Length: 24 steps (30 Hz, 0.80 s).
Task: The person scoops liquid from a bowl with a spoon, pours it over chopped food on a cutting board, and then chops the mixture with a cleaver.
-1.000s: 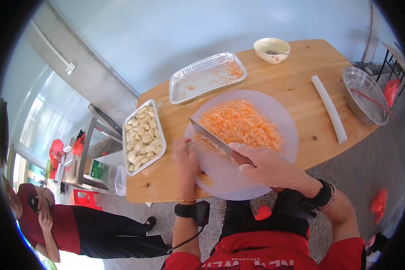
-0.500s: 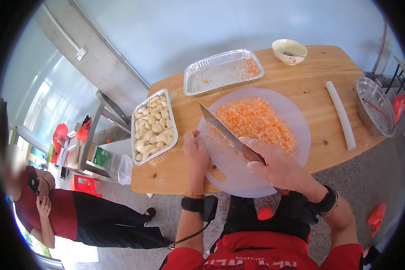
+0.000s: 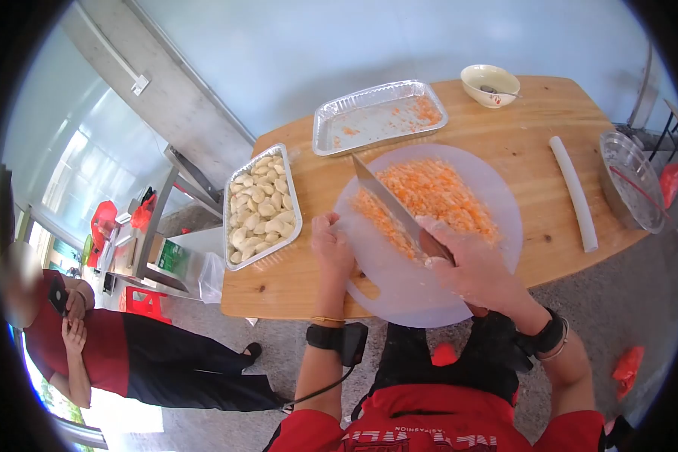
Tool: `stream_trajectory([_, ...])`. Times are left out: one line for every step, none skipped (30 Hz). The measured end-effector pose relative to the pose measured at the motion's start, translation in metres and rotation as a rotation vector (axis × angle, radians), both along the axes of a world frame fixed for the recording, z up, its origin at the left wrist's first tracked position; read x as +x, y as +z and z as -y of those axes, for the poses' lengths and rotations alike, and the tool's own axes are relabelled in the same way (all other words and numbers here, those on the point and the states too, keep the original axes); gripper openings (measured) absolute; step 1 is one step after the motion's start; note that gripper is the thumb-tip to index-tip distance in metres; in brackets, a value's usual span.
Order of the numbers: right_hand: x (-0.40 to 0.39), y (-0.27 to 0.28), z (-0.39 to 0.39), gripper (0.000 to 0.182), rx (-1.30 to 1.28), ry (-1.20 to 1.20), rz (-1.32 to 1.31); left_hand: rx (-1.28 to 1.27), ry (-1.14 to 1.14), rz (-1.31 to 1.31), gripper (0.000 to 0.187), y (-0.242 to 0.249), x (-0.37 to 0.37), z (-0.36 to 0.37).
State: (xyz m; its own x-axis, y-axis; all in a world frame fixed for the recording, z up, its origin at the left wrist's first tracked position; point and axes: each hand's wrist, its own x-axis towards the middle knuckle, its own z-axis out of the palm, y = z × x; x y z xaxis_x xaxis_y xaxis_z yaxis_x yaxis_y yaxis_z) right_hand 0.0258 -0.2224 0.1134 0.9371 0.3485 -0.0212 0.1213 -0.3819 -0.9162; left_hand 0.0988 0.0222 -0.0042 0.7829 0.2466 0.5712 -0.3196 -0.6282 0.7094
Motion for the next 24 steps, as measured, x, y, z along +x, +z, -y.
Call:
stream_trajectory([0.005,-0.011,-0.004,0.054,-0.119,0.030,0.251,0.006,0.003,0.006,0.029,0.001,0.000,-0.001])
stream_trajectory([0.008,-0.016,-0.006,0.054,-0.240,0.058,0.500,0.016,0.007,0.012,0.029,0.002,0.000,-0.001])
stream_trajectory([0.007,-0.015,-0.001,0.054,-0.242,0.061,0.499,0.019,0.011,0.011,0.029,0.001,-0.001,0.001])
stream_trajectory([0.004,0.008,-0.002,0.054,-0.170,0.049,0.215,0.017,0.011,0.004,0.029,0.000,-0.002,0.001])
stream_trajectory([0.003,0.021,-0.002,0.054,-0.094,0.035,-0.060,0.031,0.013,0.014,0.029,0.001,0.000,0.001])
stream_trajectory([0.003,0.020,-0.002,0.054,-0.093,0.035,-0.059,0.044,0.018,0.023,0.029,0.002,0.001,0.001])
stream_trajectory([0.003,0.020,-0.002,0.054,-0.068,0.038,-0.027,0.045,0.019,0.024,0.029,0.001,0.001,0.000])
stream_trajectory([0.004,0.019,0.000,0.053,-0.044,0.041,0.003,0.039,0.014,0.021,0.029,0.000,0.002,0.000])
stream_trajectory([0.005,0.014,-0.001,0.053,-0.045,0.042,0.002,0.032,0.009,0.016,0.029,-0.001,0.002,0.000])
stream_trajectory([0.007,0.004,-0.002,0.053,-0.093,0.056,0.128,0.033,0.009,0.016,0.029,-0.001,0.001,0.001])
stream_trajectory([0.009,-0.004,-0.004,0.052,-0.139,0.068,0.255,0.028,0.006,0.018,0.029,0.000,0.001,0.001])
stream_trajectory([0.010,-0.011,-0.005,0.052,-0.138,0.068,0.256,0.022,0.003,0.020,0.029,0.000,0.001,0.001])
stream_trajectory([0.011,-0.017,-0.006,0.052,-0.108,0.075,0.224,0.023,0.001,0.022,0.029,0.001,0.002,0.001])
stream_trajectory([0.011,-0.019,-0.006,0.051,-0.078,0.082,0.192,0.037,0.010,0.025,0.029,0.001,0.002,0.001])
stream_trajectory([0.012,-0.017,-0.004,0.051,-0.079,0.080,0.194,0.051,0.018,0.028,0.030,0.001,0.002,0.001])
stream_trajectory([0.012,-0.013,-0.002,0.053,0.088,0.081,-0.057,0.051,0.016,0.028,0.030,0.000,0.002,0.001])
stream_trajectory([0.012,-0.011,0.001,0.054,0.255,0.080,-0.305,0.064,0.011,0.033,0.030,0.000,0.002,0.001])
stream_trajectory([0.012,-0.016,0.002,0.054,0.255,0.078,-0.300,0.078,0.006,0.039,0.030,0.000,0.003,0.000])
stream_trajectory([0.013,-0.024,0.003,0.054,0.390,0.100,-0.340,0.077,0.004,0.044,0.030,0.001,0.003,0.000])
stream_trajectory([0.013,-0.028,0.004,0.054,0.524,0.121,-0.381,0.082,0.006,0.038,0.030,0.000,0.002,0.000])
stream_trajectory([0.012,-0.028,0.005,0.054,0.522,0.117,-0.377,0.088,0.008,0.033,0.030,0.000,0.002,0.001])
stream_trajectory([0.010,-0.023,0.005,0.055,0.528,0.116,-0.375,0.089,0.004,0.035,0.030,0.001,0.001,0.001])
stream_trajectory([0.009,-0.019,0.004,0.055,0.535,0.115,-0.372,0.082,0.008,0.018,0.030,0.003,0.001,0.002])
stream_trajectory([0.006,-0.016,0.003,0.055,0.539,0.110,-0.372,0.075,0.013,-0.004,0.030,0.004,0.000,0.002])
